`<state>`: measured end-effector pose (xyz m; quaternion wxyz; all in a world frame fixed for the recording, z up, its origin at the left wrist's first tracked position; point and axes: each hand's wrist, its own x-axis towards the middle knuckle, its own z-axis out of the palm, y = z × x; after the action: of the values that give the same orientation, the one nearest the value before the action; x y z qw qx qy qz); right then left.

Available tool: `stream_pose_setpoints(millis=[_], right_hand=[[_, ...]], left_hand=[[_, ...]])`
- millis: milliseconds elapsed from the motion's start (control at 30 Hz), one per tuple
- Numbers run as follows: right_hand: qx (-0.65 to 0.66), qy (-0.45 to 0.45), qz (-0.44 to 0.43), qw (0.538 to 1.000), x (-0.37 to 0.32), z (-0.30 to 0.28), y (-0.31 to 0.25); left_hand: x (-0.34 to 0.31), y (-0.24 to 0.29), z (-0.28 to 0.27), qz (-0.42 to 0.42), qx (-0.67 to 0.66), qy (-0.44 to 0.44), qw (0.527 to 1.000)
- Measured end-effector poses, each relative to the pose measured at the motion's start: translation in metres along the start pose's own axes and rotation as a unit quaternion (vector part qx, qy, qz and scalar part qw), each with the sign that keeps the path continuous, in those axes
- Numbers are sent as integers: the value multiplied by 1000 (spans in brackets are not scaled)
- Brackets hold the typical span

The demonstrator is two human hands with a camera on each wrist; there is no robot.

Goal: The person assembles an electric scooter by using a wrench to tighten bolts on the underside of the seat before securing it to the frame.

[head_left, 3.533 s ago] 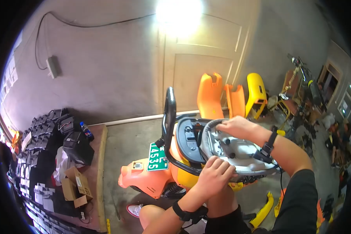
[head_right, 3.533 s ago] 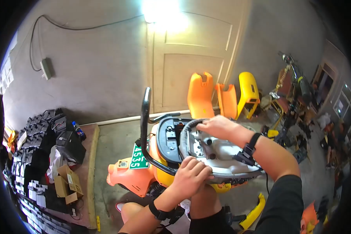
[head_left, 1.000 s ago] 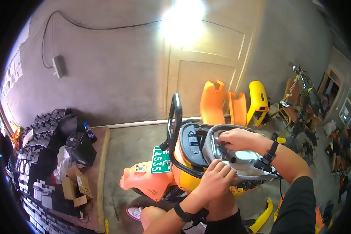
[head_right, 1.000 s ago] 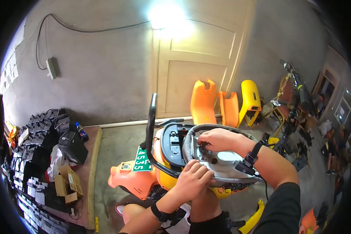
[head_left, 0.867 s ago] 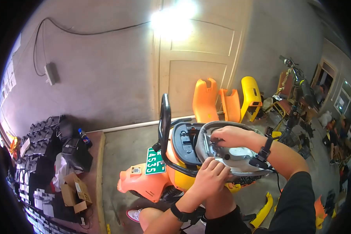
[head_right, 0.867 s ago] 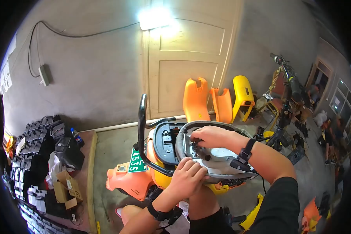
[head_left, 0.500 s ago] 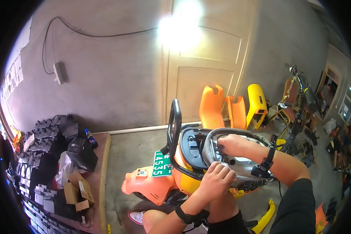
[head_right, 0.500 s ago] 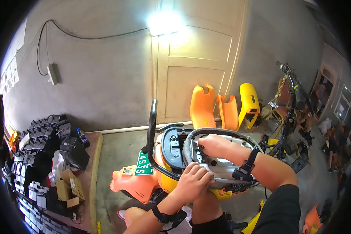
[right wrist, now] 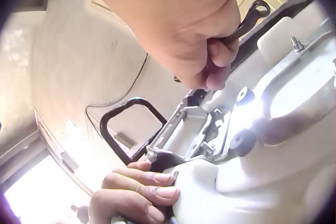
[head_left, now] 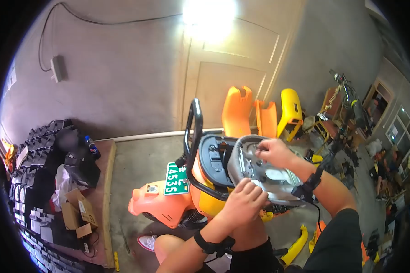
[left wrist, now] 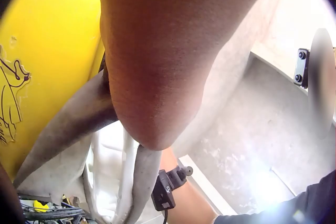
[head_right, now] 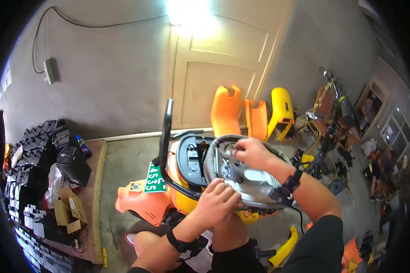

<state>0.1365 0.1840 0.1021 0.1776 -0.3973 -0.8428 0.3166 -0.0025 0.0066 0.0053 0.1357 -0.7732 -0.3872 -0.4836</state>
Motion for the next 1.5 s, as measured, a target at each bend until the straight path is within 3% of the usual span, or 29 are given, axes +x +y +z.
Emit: stream_pose_setpoints(millis=[133,233,333,400,533,567,600,633,667,700,733,800,833,900,933,967,1033,1100,1200,1267,1333,1367,1500], right_hand=[[103,-6,79,991,-10,-28,1],[164,30,112,980,-60,-61,5],[255,119,130,951,-148,-91,22],[317,233,164,905,-225,-103,32],[313,442,284,791,-409,-76,155],[323,443,355,757,-454,-59,205],[332,444,426,715,-505,-25,270],[350,487,426,677,-552,32,332],[353,453,432,695,-583,77,329],[82,199,708,672,-588,94,299],[115,155,690,697,-643,151,334],[-31,-28,584,811,-728,244,379],[-16,-25,594,804,-733,262,365],[-75,86,503,857,-744,291,338],[-13,153,506,849,-754,300,346],[79,155,581,795,-750,291,347],[245,290,692,615,-701,243,324],[238,289,739,560,-683,217,343],[210,356,695,589,-671,203,388],[205,367,635,648,-635,185,404],[222,402,529,714,-581,149,399],[281,426,501,699,-547,137,399],[390,407,333,756,-396,71,334]], left_hand=[[1,-1,-2,-10,-6,3,1000],[2,-3,-6,-16,-26,-5,1000],[4,-3,-5,-15,-25,-12,999],[6,1,-4,-22,-16,-24,999],[3,2,-2,-9,7,-31,999],[5,2,0,-9,15,-31,999],[4,2,-1,-6,15,-34,999],[4,2,0,-7,13,-37,999],[3,1,1,1,22,-35,999],[3,2,2,1,28,-37,999],[2,1,1,5,39,-46,998],[-2,0,-1,-4,43,-58,997],[-3,1,-1,2,63,-63,996],[-5,2,-1,7,88,-71,994],[-6,1,0,10,93,-69,993],[-5,3,0,8,94,-76,993],[-9,-2,2,7,100,-67,993],[-11,-4,7,16,109,-61,992],[-8,-1,8,36,130,-37,990],[-8,0,12,22,117,-27,992],[-9,-2,16,26,113,-5,993],[-8,-1,17,27,111,1,993],[-7,-2,14,26,103,-13,994]])
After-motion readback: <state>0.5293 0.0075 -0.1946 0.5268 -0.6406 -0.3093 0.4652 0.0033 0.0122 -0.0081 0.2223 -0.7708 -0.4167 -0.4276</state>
